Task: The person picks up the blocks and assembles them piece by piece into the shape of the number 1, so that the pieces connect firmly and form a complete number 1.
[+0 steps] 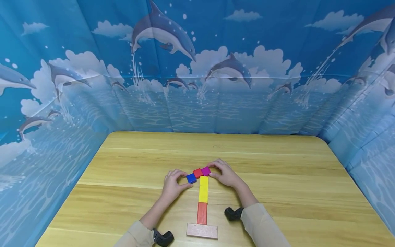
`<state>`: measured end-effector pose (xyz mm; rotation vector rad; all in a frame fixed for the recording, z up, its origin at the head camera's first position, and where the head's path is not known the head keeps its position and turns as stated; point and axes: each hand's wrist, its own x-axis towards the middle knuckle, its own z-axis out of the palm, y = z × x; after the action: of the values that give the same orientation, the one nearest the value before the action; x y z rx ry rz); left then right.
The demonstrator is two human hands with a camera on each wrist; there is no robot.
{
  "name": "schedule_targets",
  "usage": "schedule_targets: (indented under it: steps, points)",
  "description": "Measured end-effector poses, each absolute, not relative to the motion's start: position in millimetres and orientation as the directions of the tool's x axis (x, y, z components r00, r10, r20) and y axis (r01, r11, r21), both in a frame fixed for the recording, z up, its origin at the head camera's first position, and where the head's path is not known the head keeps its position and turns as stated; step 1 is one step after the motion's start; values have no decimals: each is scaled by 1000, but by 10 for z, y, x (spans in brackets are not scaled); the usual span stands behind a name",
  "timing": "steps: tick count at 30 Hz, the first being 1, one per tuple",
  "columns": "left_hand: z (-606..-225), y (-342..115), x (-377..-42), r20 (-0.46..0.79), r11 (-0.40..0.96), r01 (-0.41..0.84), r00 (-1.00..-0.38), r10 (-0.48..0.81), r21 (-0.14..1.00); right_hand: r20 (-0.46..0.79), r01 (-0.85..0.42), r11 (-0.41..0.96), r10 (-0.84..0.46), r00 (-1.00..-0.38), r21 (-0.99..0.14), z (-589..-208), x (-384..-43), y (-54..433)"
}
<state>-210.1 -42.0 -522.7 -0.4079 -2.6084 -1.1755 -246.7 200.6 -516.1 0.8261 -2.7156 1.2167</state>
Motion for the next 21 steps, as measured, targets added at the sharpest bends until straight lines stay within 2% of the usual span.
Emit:
schedule_targets:
  steps: [21]
  points:
    - [-5253, -437, -2086, 355, 632, 368, -922, 154, 682, 262, -493, 547, -447, -856, -677, -5168, -2449, 1998]
